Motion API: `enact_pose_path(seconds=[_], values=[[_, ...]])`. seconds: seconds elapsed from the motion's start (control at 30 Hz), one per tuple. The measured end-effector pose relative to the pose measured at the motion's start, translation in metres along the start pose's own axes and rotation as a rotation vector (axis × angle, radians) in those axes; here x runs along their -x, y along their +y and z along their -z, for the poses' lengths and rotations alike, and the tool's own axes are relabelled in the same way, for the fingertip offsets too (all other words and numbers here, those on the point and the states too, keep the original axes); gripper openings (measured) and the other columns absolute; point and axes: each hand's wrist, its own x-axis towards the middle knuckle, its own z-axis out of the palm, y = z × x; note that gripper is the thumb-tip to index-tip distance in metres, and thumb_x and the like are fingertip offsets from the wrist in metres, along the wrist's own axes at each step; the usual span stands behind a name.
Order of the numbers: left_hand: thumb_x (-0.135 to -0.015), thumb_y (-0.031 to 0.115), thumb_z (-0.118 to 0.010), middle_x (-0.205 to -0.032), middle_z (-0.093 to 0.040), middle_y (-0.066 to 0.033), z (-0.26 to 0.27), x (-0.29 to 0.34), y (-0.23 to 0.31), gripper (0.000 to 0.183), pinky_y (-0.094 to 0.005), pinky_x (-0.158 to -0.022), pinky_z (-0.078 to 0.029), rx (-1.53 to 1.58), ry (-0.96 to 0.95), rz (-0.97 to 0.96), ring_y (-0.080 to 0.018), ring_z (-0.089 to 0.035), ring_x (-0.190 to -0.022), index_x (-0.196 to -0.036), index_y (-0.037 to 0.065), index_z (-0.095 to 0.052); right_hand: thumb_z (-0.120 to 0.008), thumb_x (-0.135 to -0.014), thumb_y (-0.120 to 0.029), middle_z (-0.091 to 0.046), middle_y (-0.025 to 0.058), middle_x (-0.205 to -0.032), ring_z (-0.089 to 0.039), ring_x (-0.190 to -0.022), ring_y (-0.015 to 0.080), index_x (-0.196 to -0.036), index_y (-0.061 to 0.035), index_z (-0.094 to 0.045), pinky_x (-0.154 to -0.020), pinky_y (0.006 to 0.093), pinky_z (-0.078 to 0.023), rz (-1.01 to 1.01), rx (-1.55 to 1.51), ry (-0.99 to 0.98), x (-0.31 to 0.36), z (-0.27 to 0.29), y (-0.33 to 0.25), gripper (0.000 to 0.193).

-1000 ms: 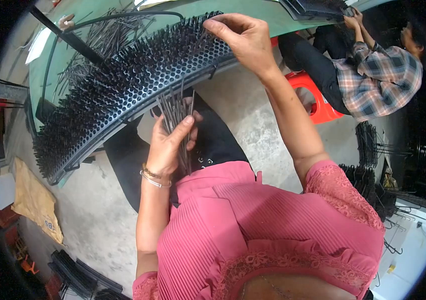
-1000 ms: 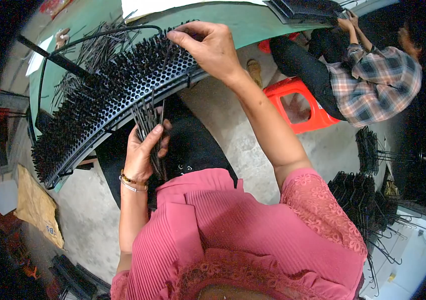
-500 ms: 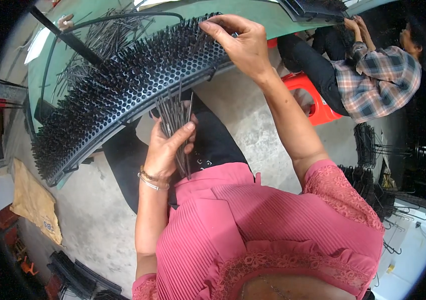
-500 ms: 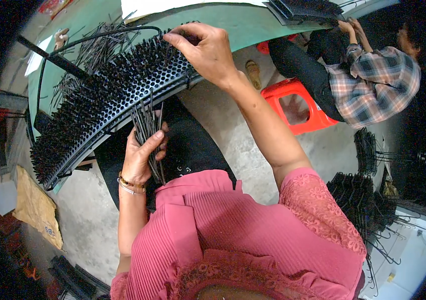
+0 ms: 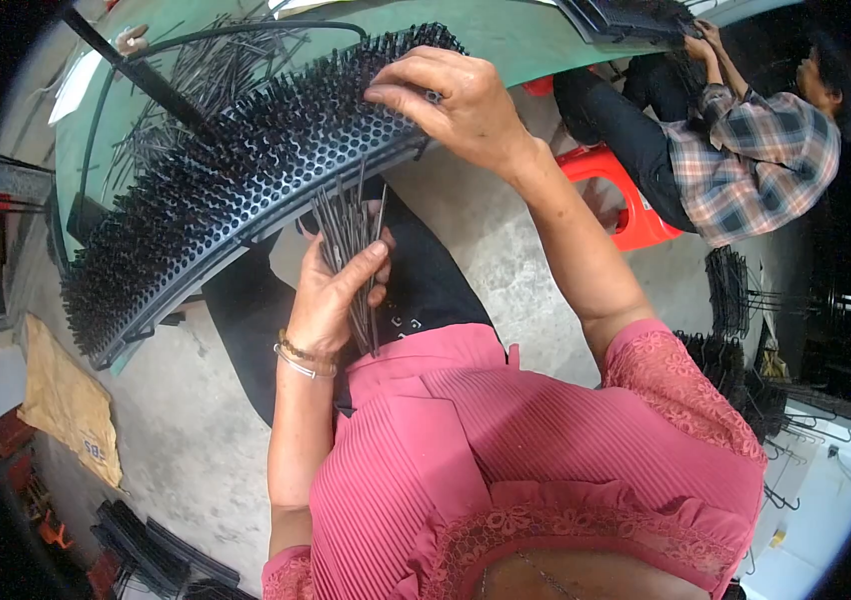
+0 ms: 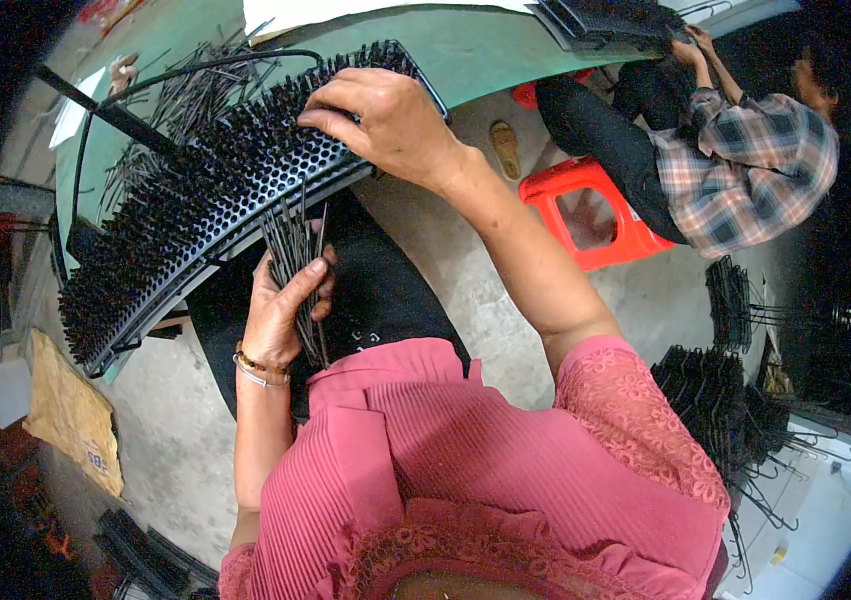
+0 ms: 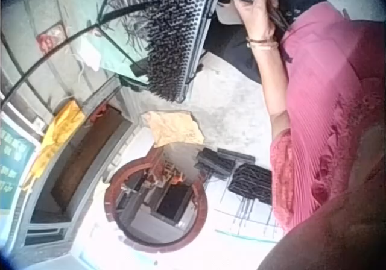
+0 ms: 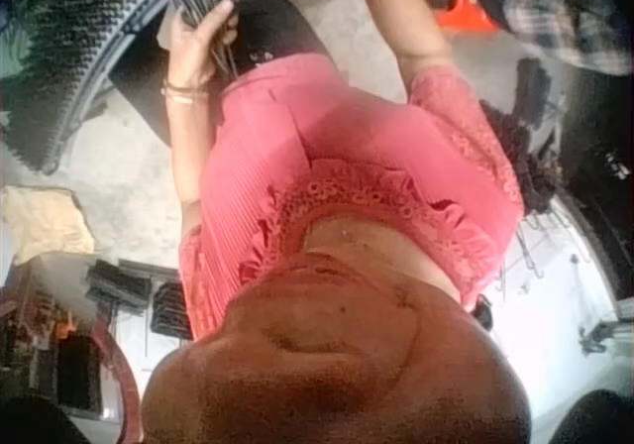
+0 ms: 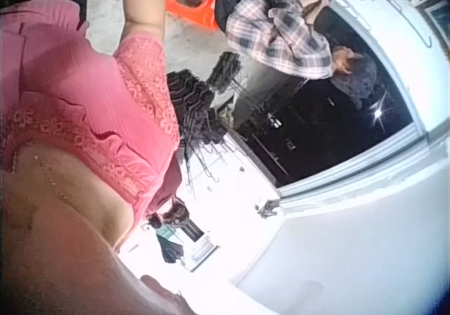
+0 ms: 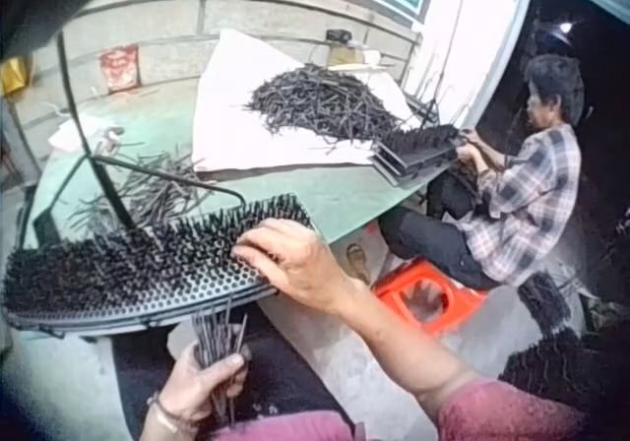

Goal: Inserting metal pins into a perforated base to assemble an industrial brush.

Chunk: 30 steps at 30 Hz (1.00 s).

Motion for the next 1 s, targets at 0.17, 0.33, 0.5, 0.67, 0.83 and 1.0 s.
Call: enact_pose_path(seconds=[0.17,0.33,0.5,0.67,0.83,1.0], values=[[-0.082,0.009,-0.067,-0.094,-0.061,-0.0049,0.000,0.001,0.000,0.042,-0.0189,-0.047,-0.040,-0.017,0.028,0.004,-0.0094,-0.052,-0.067,-0.120,0.008,-0.050,-0.065,-0.079,-0.012,-0.065,0.0097,-0.081,-0.063,-0.074,0.0235,-0.087,-0.0031,-0.068,-0.065,0.0308,-0.049,-0.108,-0.058,-0.023,0.005,-0.006,0.005,0.013],[-0.082,0.009,-0.066,-0.094,-0.062,-0.0046,0.001,0.000,0.000,0.041,-0.0193,-0.048,-0.041,0.005,0.009,0.005,-0.0092,-0.053,-0.066,-0.120,0.008,-0.050,-0.064,-0.080,-0.014,-0.065,0.0100,-0.083,-0.062,-0.075,0.0241,-0.090,-0.0033,-0.068,-0.066,0.0312,-0.049,-0.202,-0.014,-0.044,0.008,-0.007,0.006,0.015],[-0.083,0.009,-0.065,-0.093,-0.062,-0.0044,0.001,-0.001,0.000,0.039,-0.0192,-0.047,-0.041,0.012,0.010,0.007,-0.0093,-0.053,-0.065,-0.120,0.008,-0.051,-0.064,-0.082,-0.016,-0.063,0.0108,-0.087,-0.061,-0.076,0.0247,-0.095,-0.0038,-0.068,-0.067,0.0321,-0.049,-0.159,0.024,-0.015,0.013,-0.013,0.011,0.018],[-0.084,0.011,-0.064,-0.093,-0.062,-0.0045,0.000,0.001,0.001,0.037,-0.0195,-0.047,-0.042,0.033,-0.016,0.011,-0.0097,-0.054,-0.066,-0.118,0.009,-0.052,-0.065,-0.081,-0.024,-0.057,0.0109,-0.091,-0.060,-0.075,0.0286,-0.097,-0.0060,-0.066,-0.065,0.0365,-0.049,-0.055,0.239,0.031,0.007,-0.022,0.012,0.024],[-0.085,0.014,-0.064,-0.091,-0.062,-0.0044,0.001,0.004,0.004,0.032,-0.0206,-0.048,-0.044,0.069,0.000,-0.019,-0.0101,-0.057,-0.067,-0.113,0.008,-0.053,-0.065,-0.082,-0.019,-0.058,0.0111,-0.088,-0.060,-0.075,0.0275,-0.097,-0.0049,-0.067,-0.066,0.0350,-0.048,-0.058,0.218,0.031,0.007,-0.022,0.002,0.021],[-0.086,0.008,-0.062,-0.090,-0.062,-0.0070,0.005,0.007,0.009,0.035,-0.0215,-0.050,-0.046,0.045,-0.001,-0.078,-0.0107,-0.057,-0.067,-0.119,0.003,-0.049,-0.063,-0.085,-0.016,-0.065,0.0067,-0.086,-0.061,-0.080,0.0137,-0.096,-0.0014,-0.068,-0.070,0.0259,-0.047,-0.561,-0.411,-0.321,0.018,-0.010,-0.037,0.019]])
